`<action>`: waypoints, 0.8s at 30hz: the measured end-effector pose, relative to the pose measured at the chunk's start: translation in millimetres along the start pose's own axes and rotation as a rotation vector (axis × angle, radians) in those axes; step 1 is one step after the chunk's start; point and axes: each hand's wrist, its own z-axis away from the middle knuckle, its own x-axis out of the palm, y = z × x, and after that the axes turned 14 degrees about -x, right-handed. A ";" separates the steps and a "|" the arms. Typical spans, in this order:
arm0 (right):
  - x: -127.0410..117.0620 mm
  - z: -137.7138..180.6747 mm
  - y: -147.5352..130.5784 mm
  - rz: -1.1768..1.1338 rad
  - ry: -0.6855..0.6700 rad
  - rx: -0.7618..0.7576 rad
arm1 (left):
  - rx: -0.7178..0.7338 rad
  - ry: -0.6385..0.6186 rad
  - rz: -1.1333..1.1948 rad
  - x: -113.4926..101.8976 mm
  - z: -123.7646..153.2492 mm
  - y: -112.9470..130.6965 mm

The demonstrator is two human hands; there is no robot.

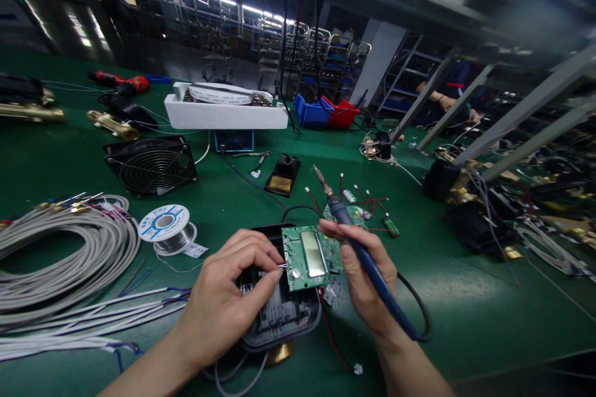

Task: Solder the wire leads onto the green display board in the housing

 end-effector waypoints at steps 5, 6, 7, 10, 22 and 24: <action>6.8 0.7 -2.9 0.086 -0.297 -0.001 | -0.005 0.005 -0.002 5.2 0.7 -0.3; 8.1 0.0 -3.7 0.105 -0.321 0.003 | -0.009 0.006 -0.003 5.9 0.4 -0.2; 9.2 -0.5 -4.3 0.123 -0.338 0.004 | -0.013 0.000 -0.007 5.4 -0.2 -0.2; 10.6 -0.9 -4.5 0.158 -0.357 -0.010 | -0.010 -0.010 -0.031 -9.7 -1.9 -0.6; 9.4 4.3 4.6 0.170 -0.358 -0.074 | -0.557 -0.184 -0.261 -36.6 48.9 -17.9; 9.6 4.1 3.5 0.169 -0.354 -0.080 | -0.585 -0.165 -0.237 -18.8 48.6 -23.6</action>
